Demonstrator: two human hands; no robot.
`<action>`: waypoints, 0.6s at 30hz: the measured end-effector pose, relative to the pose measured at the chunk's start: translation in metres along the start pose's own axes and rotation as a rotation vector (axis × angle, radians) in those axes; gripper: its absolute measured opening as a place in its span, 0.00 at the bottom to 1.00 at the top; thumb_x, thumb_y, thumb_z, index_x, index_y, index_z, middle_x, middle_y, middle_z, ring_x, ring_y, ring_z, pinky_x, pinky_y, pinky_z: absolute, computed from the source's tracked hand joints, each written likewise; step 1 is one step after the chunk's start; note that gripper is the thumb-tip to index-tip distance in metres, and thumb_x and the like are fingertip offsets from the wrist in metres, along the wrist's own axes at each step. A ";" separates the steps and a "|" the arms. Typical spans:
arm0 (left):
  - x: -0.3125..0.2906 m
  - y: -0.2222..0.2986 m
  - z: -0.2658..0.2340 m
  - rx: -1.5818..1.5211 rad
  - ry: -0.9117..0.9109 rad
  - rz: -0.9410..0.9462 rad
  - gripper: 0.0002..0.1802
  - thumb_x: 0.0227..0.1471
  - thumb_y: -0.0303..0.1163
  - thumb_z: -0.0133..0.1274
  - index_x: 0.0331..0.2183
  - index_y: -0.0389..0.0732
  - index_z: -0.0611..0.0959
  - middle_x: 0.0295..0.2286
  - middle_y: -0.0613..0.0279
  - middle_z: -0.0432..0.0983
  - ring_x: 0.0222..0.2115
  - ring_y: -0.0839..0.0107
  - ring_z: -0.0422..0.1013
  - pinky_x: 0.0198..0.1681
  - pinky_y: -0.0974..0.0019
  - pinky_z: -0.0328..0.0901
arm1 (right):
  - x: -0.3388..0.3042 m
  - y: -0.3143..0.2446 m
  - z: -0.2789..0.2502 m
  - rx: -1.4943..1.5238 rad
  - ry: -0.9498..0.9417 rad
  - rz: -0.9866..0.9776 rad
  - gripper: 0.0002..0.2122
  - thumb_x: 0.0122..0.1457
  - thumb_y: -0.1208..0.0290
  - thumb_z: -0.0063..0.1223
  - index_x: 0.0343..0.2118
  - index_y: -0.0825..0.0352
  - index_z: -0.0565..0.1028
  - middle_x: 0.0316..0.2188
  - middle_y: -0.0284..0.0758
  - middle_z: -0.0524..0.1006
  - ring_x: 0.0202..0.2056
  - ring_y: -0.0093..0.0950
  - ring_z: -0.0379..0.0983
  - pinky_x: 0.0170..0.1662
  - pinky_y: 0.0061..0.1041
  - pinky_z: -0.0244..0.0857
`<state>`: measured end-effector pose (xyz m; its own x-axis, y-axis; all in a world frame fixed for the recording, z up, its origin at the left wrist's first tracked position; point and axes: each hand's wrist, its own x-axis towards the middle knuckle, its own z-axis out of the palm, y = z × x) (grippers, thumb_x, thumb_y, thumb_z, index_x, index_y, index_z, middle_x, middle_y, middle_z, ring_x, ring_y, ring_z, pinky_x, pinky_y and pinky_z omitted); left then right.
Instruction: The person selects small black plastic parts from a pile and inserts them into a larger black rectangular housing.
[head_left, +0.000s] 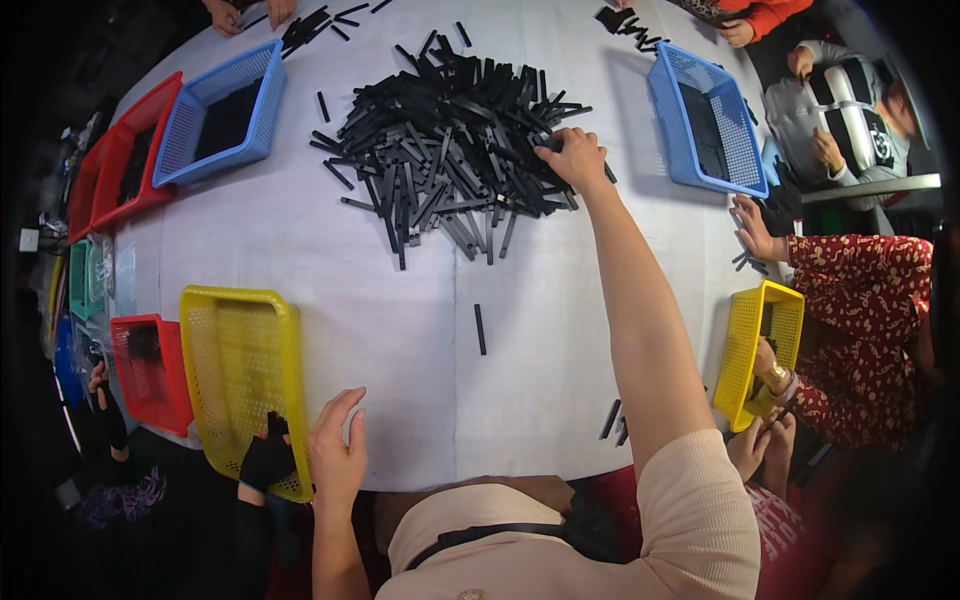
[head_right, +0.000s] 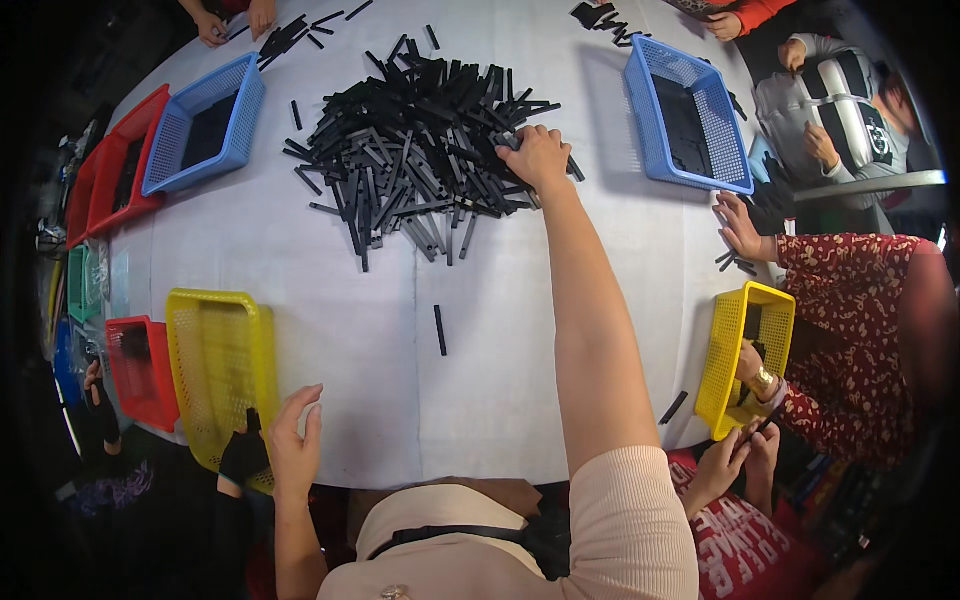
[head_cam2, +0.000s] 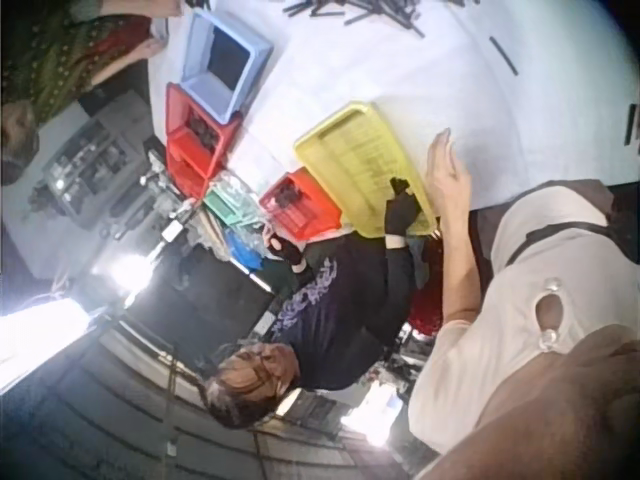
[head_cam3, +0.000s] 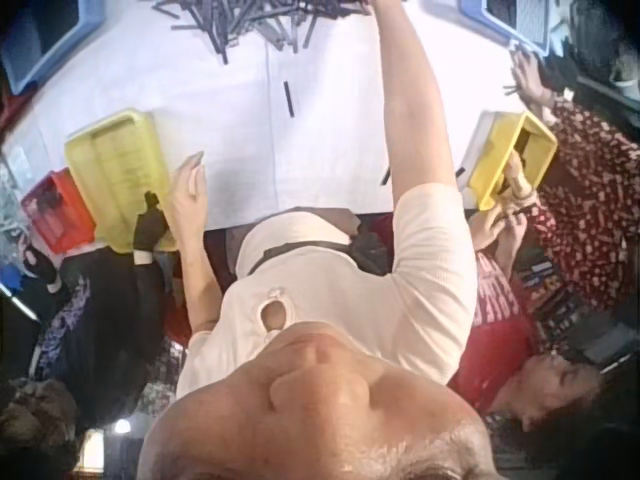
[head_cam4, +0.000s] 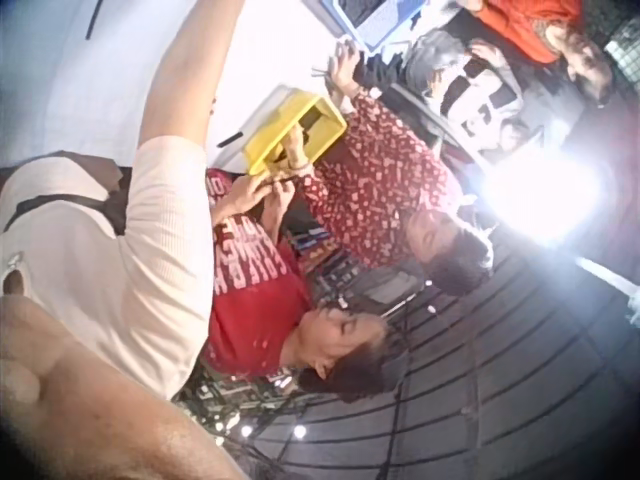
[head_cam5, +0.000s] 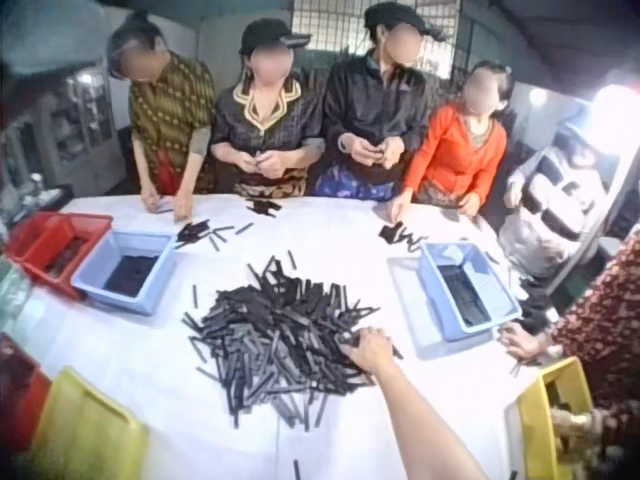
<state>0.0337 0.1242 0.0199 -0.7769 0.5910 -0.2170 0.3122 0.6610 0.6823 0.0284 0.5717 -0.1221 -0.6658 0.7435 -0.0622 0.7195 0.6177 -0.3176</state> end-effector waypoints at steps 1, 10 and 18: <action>0.002 0.001 0.002 -0.006 -0.003 0.005 0.12 0.46 0.22 0.45 0.37 0.34 0.75 0.35 0.49 0.72 0.38 0.55 0.68 0.42 0.63 0.62 | 0.001 -0.001 0.000 -0.020 -0.021 -0.005 0.22 0.40 0.50 0.54 0.36 0.60 0.74 0.39 0.34 0.71 0.46 0.34 0.61 0.47 0.40 0.51; 0.000 0.010 0.010 -0.049 -0.051 0.039 0.12 0.47 0.22 0.45 0.37 0.35 0.75 0.35 0.50 0.72 0.38 0.55 0.68 0.42 0.63 0.62 | -0.026 0.007 -0.003 0.035 -0.275 -0.084 0.22 0.37 0.54 0.55 0.38 0.57 0.72 0.39 0.33 0.71 0.44 0.33 0.64 0.45 0.41 0.52; -0.010 0.008 0.018 -0.091 -0.142 0.073 0.13 0.47 0.23 0.46 0.38 0.36 0.75 0.36 0.49 0.71 0.39 0.55 0.68 0.42 0.63 0.62 | -0.118 -0.005 0.001 0.143 -0.275 -0.084 0.20 0.38 0.59 0.56 0.37 0.59 0.71 0.37 0.32 0.70 0.43 0.33 0.63 0.45 0.41 0.53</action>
<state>0.0539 0.1319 0.0143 -0.6667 0.6996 -0.2569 0.3094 0.5734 0.7586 0.1033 0.4813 -0.1139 -0.7639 0.5827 -0.2773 0.6379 0.6170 -0.4609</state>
